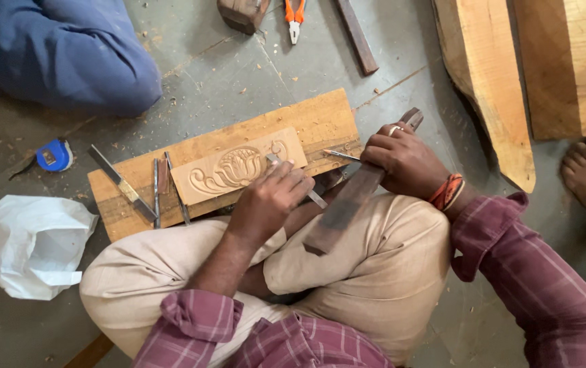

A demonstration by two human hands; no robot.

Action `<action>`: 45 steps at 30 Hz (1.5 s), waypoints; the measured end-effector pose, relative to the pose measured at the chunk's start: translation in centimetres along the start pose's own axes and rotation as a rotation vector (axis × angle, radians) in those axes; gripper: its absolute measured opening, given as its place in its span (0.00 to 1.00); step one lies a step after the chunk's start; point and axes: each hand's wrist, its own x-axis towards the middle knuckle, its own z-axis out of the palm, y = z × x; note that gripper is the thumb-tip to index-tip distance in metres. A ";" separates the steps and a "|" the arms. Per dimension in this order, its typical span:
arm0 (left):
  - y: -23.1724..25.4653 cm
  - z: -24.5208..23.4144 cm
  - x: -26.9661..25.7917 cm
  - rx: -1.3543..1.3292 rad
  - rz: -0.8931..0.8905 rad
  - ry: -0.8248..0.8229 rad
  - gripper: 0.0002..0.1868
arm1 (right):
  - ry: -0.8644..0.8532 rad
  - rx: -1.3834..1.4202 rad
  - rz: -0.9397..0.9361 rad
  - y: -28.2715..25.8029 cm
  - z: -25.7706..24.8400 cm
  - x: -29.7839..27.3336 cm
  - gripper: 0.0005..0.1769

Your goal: The person sits cross-legged on the floor and carves a floral design into a rectangular wooden block using a chisel and a wooden mallet. They repeatedly strike the chisel to remove wood shavings and refine the pattern.

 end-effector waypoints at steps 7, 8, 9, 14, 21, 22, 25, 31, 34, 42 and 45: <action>-1.5 -1.7 0.2 -0.147 0.048 -0.047 0.12 | 0.009 -0.031 -0.024 -0.7 -0.4 0.2 0.12; -1.7 -1.8 0.2 -0.151 0.053 -0.045 0.12 | 0.014 -0.038 -0.038 -0.6 -0.4 0.4 0.12; -1.7 -1.9 0.0 -0.160 0.056 -0.049 0.12 | 0.015 -0.038 -0.047 -0.8 -0.4 0.4 0.12; -1.9 -2.2 0.2 -0.120 0.102 -0.093 0.12 | 0.000 -0.144 -0.085 -1.2 -0.9 0.5 0.13; -2.4 -3.2 0.4 -0.129 0.114 -0.093 0.11 | -0.014 -0.253 -0.170 -1.9 -1.1 1.1 0.08; -2.5 -3.4 0.5 -0.143 0.119 -0.095 0.10 | 0.022 -0.241 -0.195 -2.0 -1.2 1.3 0.10; -2.8 -4.0 0.6 -0.179 0.130 -0.113 0.11 | -0.078 -0.235 -0.189 -2.6 -1.4 1.5 0.06; -3.2 -4.6 1.1 -0.208 0.158 -0.152 0.12 | 0.012 -0.233 -0.267 -2.9 -1.7 1.5 0.04; -3.4 -4.6 1.2 -0.182 0.190 -0.170 0.13 | 0.035 -0.297 -0.224 -3.0 -1.5 1.5 0.03; -4.7 -4.3 0.9 -0.167 0.271 -0.199 0.11 | -0.001 -0.331 -0.251 -3.1 -1.7 1.6 0.03; -5.3 -4.2 0.7 -0.106 0.346 -0.179 0.11 | 0.065 -0.320 -0.293 -3.0 -1.8 1.5 0.02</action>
